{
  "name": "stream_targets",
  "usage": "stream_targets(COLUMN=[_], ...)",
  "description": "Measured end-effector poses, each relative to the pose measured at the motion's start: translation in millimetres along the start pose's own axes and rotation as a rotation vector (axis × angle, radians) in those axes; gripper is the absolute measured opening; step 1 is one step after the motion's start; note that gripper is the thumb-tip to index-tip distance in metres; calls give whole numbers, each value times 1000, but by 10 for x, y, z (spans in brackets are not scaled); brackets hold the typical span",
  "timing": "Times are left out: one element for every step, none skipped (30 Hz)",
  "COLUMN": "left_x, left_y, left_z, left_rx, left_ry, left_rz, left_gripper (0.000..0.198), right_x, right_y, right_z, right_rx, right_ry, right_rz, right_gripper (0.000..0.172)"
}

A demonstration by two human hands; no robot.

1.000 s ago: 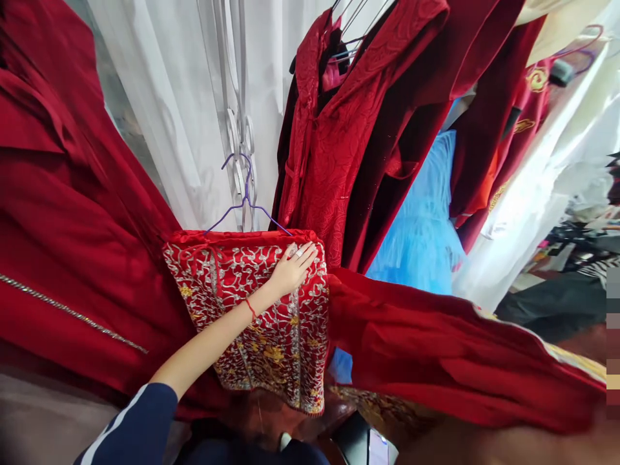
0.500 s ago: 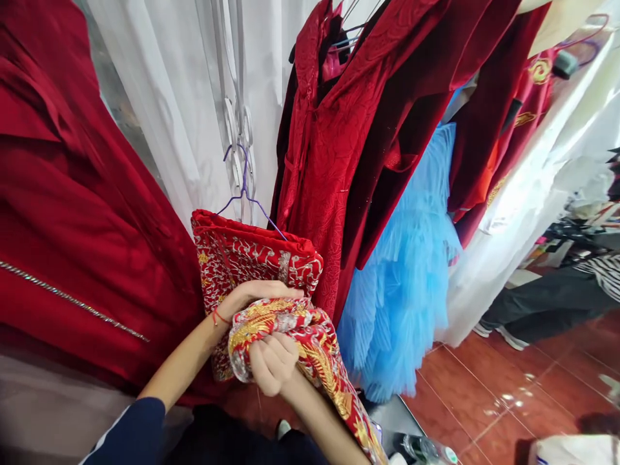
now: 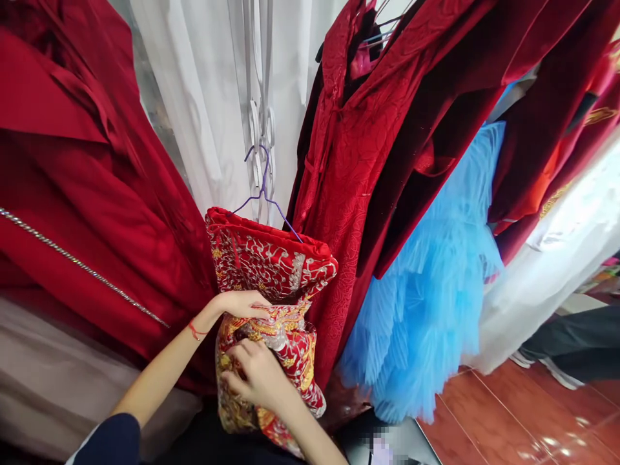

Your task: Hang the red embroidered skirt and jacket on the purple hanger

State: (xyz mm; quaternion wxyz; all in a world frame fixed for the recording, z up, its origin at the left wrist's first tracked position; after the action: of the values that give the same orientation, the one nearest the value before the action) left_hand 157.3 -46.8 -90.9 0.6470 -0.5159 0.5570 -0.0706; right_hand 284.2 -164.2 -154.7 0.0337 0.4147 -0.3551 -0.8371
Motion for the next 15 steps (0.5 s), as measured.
stream_targets(left_x=[-21,-31,-30,-13,20,70,131,200,267,327,372,397,402,390,365], left_y=[-43,-86,-127,-161,-187,-205,-216,-224,-229,-234,-238,-243,-250,-261,-278], left_z=[-73,-154,-247,-351,-464,-584,-702,-811,-904,-975,-1021,-1044,-1046,-1032,-1009], left_rx=[3,-3,-18,-42,-68,-88,-96,-85,-60,-23,14,45,65,75,80], left_ry=[1,-8,-34,-76,-130,-193,-258,-318,-368,-401,-423,-431,-426,-412,-391], left_rz=[2,-1,-11,-29,-53,-76,-94,-99,-94,-86,-82,-85,-94,-106,-118], left_gripper=[29,28,27,26,25,25,26,27,29,31,32,33,34,34,34], right_x=[-194,-386,-555,-687,-772,-808,-800,-754,-683,-598,-510,-427,-356,-303,-270], right_y=[-66,-151,-247,-345,-438,-521,-590,-642,-677,-696,-699,-692,-678,-665,-659], right_z=[-37,-85,-145,-211,-278,-340,-395,-443,-484,-520,-550,-571,-585,-590,-588], right_rx=[20,57,111,164,211,247,268,280,286,289,290,287,281,274,273], right_ry=[-50,-152,-268,-369,-426,-434,-401,-340,-274,-216,-173,-138,-110,-90,-87], right_rz=[60,106,121,113,99,87,85,100,129,169,213,259,299,329,348], right_gripper=[18,15,15,15,14,12,12,16,23,31,41,53,68,81,87])
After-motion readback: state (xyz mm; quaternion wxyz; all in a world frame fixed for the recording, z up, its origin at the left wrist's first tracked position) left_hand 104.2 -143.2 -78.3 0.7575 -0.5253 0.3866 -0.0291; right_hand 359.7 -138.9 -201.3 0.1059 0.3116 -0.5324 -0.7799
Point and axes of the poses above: each hand's wrist, its own z-axis towards the middle knuckle, its own x-axis out of the palm, y = z × x, the point moved 2 cm from there along z, towards the middle knuckle
